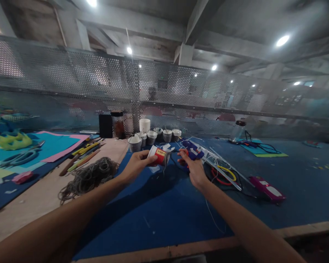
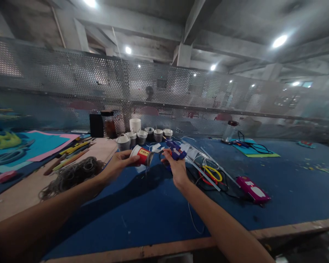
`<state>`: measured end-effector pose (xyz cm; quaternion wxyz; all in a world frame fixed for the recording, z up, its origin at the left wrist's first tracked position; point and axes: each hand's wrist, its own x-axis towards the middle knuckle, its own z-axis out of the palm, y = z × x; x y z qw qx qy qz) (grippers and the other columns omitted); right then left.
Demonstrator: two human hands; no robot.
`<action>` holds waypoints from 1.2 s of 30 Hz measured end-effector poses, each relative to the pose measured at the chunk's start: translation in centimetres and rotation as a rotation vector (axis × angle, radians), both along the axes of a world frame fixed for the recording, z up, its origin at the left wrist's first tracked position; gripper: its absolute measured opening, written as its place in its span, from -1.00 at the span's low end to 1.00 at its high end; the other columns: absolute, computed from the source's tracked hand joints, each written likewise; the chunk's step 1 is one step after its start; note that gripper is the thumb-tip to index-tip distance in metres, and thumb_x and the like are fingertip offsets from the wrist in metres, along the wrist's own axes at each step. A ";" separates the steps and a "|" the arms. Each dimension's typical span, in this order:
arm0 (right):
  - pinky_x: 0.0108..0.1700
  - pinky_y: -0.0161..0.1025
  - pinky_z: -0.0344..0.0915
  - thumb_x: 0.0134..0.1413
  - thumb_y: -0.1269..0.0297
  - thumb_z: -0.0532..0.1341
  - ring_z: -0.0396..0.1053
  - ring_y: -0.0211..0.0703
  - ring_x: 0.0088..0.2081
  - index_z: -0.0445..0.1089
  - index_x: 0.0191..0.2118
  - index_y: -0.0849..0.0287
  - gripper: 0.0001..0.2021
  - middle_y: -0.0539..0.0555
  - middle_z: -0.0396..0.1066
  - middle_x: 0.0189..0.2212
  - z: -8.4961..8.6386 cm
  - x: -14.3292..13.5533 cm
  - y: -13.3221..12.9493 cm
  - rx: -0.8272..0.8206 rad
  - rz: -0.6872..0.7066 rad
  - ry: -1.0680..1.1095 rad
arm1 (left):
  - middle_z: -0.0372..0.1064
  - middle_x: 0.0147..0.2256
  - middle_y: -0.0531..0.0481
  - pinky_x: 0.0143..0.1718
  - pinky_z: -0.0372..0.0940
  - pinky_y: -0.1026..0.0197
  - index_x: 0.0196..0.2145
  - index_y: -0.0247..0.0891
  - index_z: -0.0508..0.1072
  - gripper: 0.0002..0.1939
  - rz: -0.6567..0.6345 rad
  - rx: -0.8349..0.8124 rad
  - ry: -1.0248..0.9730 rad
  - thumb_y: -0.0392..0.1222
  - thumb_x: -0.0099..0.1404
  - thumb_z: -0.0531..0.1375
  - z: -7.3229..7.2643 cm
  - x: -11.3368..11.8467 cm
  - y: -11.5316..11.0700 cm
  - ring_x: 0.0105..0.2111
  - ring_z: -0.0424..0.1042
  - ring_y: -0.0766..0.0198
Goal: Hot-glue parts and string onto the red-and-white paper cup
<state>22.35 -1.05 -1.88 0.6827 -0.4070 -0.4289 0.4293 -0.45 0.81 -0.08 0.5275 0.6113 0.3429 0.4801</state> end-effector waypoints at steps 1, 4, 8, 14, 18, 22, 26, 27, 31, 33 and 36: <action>-0.35 -0.29 0.40 -0.10 0.02 0.47 0.48 -0.23 -0.42 0.54 -0.20 0.17 -0.61 0.05 0.56 -0.30 0.0 -0.1 0.0 -0.003 -0.014 0.000 | 0.59 -0.25 -0.10 -0.16 0.41 0.11 -0.20 -0.29 0.62 -0.71 0.022 -0.024 -0.052 -0.06 0.17 0.38 0.0 0.0 0.1 -0.28 0.52 0.15; -0.36 -0.31 0.37 -0.10 0.03 0.47 0.44 -0.26 -0.41 0.53 -0.26 0.18 -0.65 0.04 0.55 -0.29 -0.2 -0.4 -0.3 -0.002 0.015 0.022 | 0.58 -0.21 -0.10 -0.10 0.41 0.08 -0.19 -0.29 0.61 -0.69 0.065 -0.065 -0.160 -0.12 0.11 0.41 -0.3 0.0 0.5 -0.25 0.52 0.15; -0.29 -0.27 0.39 -0.08 0.05 0.47 0.48 -0.24 -0.39 0.53 -0.28 0.18 -0.67 0.09 0.57 -0.20 -0.2 -1.1 -1.0 -0.030 0.172 0.060 | 0.58 -0.20 -0.11 -0.07 0.41 0.06 -0.21 -0.29 0.61 -0.70 0.085 -0.092 -0.239 -0.16 0.07 0.43 -0.6 0.1 0.6 -0.22 0.51 0.13; -0.26 -0.22 0.42 -0.09 0.04 0.48 0.57 -0.11 -0.32 0.49 -0.24 0.16 -0.63 0.14 0.57 -0.07 0.0 -1.9 -2.1 -0.163 0.383 0.111 | 0.57 -0.19 -0.11 -0.03 0.40 0.07 -0.22 -0.28 0.63 -0.72 0.106 -0.081 -0.310 -0.18 0.08 0.43 -0.3 0.5 0.2 -0.17 0.50 0.12; -0.22 -0.23 0.43 0.00 0.06 0.44 0.57 -0.12 -0.28 0.50 -0.20 0.15 -0.67 0.15 0.57 -0.07 -0.1 -1.9 -2.4 -0.176 0.529 0.140 | 0.58 -0.19 -0.09 0.00 0.39 0.07 -0.19 -0.28 0.62 -0.70 0.104 -0.061 -0.319 -0.18 0.09 0.43 -0.6 0.6 0.1 -0.16 0.51 0.13; -0.12 -0.22 0.45 0.00 0.15 0.46 0.57 -0.12 -0.23 0.53 -0.17 0.16 -0.70 0.12 0.60 -0.18 -0.2 -1.8 -2.5 -0.140 0.587 0.156 | 0.59 -0.18 -0.10 0.01 0.39 0.07 -0.16 -0.27 0.62 -0.69 0.102 -0.025 -0.277 -0.15 0.12 0.42 -0.9 0.6 0.2 -0.16 0.52 0.12; -0.09 -0.24 0.46 -0.09 0.27 0.51 0.55 -0.18 -0.28 0.55 -0.22 0.19 -0.72 0.05 0.59 -0.34 0.1 -1.5 -2.1 -0.134 0.484 0.222 | 0.60 -0.18 -0.12 -0.05 0.40 0.08 -0.16 -0.27 0.62 -0.70 0.148 0.048 -0.181 -0.13 0.15 0.40 -0.9 0.3 0.3 -0.18 0.53 0.09; -0.11 -0.25 0.47 -0.11 0.28 0.51 0.54 -0.20 -0.30 0.55 -0.23 0.19 -0.72 0.04 0.58 -0.36 0.3 -1.3 -1.9 -0.132 0.455 0.242 | 0.60 -0.18 -0.12 -0.05 0.39 0.09 -0.16 -0.27 0.63 -0.70 0.166 0.063 -0.161 -0.11 0.16 0.39 -0.8 0.2 0.4 -0.18 0.53 0.09; -0.17 -0.30 0.47 -0.17 0.30 0.53 0.51 -0.24 -0.35 0.55 -0.26 0.19 -0.71 0.02 0.56 -0.40 0.8 -0.6 -1.0 -0.075 0.317 0.290 | 0.60 -0.17 -0.11 -0.06 0.39 0.09 -0.13 -0.26 0.62 -0.69 0.250 0.075 -0.118 -0.03 0.25 0.32 -0.6 -0.3 0.8 -0.17 0.54 0.08; -0.18 -0.29 0.48 -0.17 0.29 0.53 0.50 -0.24 -0.34 0.55 -0.26 0.18 -0.71 0.01 0.55 -0.40 0.8 -0.2 -0.5 -0.044 0.256 0.290 | 0.60 -0.15 -0.09 -0.04 0.39 0.08 -0.11 -0.25 0.61 -0.68 0.286 0.098 -0.109 -0.01 0.28 0.29 -0.5 -0.6 1.0 -0.15 0.54 0.08; -0.18 -0.25 0.48 -0.18 0.27 0.52 0.49 -0.22 -0.35 0.56 -0.27 0.17 -0.72 -0.01 0.55 -0.40 0.5 0.3 0.2 -0.020 0.163 0.259 | 0.59 -0.13 -0.09 -0.01 0.38 0.08 -0.09 -0.25 0.60 -0.67 0.300 0.156 -0.091 0.00 0.29 0.27 -0.5 -0.9 1.4 -0.12 0.53 0.08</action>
